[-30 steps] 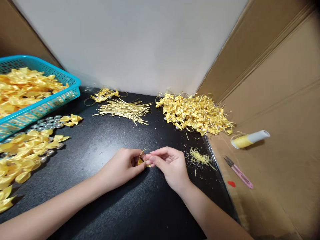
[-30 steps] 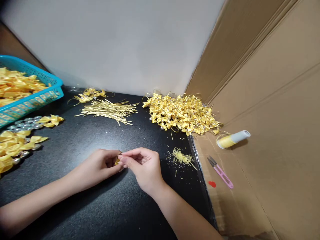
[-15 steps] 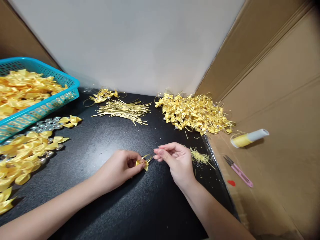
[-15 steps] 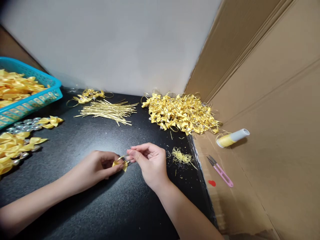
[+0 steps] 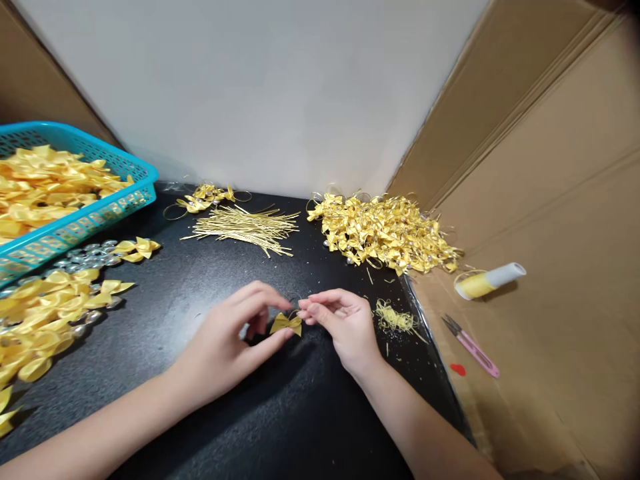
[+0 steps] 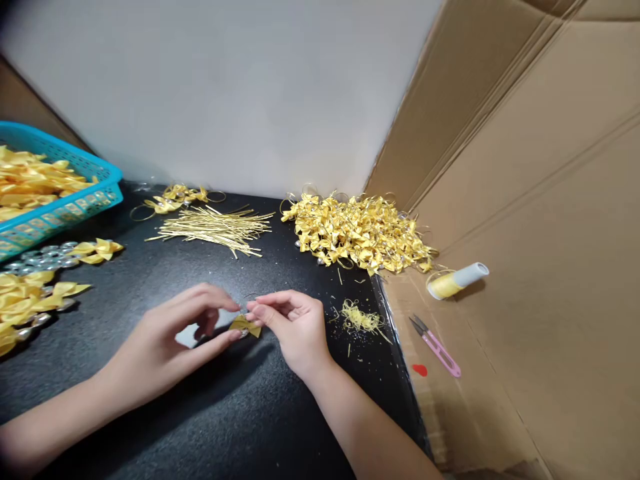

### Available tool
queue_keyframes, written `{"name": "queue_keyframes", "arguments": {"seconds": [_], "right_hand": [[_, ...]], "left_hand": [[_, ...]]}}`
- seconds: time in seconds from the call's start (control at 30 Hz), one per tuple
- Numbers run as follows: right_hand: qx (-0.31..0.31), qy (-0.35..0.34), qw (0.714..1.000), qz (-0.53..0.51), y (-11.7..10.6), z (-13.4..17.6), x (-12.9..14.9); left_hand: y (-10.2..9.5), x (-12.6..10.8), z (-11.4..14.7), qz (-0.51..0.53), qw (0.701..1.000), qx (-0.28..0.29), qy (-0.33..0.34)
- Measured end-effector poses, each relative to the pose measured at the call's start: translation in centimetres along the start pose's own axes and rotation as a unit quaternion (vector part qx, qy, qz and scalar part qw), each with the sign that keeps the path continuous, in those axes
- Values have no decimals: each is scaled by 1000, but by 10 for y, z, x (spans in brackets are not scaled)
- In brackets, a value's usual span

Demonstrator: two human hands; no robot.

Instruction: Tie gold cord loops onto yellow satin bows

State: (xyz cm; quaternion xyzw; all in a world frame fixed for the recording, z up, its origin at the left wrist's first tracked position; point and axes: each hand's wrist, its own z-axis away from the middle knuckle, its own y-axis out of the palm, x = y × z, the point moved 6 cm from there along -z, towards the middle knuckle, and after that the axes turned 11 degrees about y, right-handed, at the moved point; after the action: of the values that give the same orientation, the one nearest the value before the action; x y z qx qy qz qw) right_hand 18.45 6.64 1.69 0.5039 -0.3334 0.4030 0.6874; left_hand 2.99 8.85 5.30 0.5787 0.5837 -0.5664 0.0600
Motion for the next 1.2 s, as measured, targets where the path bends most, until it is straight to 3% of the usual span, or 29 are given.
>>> {"name": "queue_keyframes", "arguments": {"seconds": [0.1, 0.2, 0.33, 0.43, 0.67, 0.83, 0.93, 1.03, 1.2], "right_hand": [[1, -18, 1000, 0, -1, -1, 3], [-15, -26, 1000, 8, -7, -5, 4], [-31, -18, 999, 37, -10, -9, -2], [-15, -8, 998, 65, -7, -9, -9], [-23, -29, 992, 123, -9, -8, -7], [-54, -13, 996, 77, -16, -12, -6], [-56, -16, 996, 67, -16, -13, -6], [-44, -69, 990, 119, -15, -8, 0], [-14, -238, 929, 284, -3, 7, 14]], "left_hand": [[17, 7, -12, 90, 989, 84, -79], [34, 19, -17, 249, 948, 144, -137], [43, 41, -11, 456, 855, 38, -246], [46, 50, -5, 509, 806, -38, -300], [50, 56, 0, 513, 778, -92, -350], [50, 58, 2, 524, 761, -116, -365], [51, 57, 3, 530, 765, -109, -350], [52, 56, 5, 503, 795, -85, -327], [47, 46, 1, 348, 909, -34, -226]]}}
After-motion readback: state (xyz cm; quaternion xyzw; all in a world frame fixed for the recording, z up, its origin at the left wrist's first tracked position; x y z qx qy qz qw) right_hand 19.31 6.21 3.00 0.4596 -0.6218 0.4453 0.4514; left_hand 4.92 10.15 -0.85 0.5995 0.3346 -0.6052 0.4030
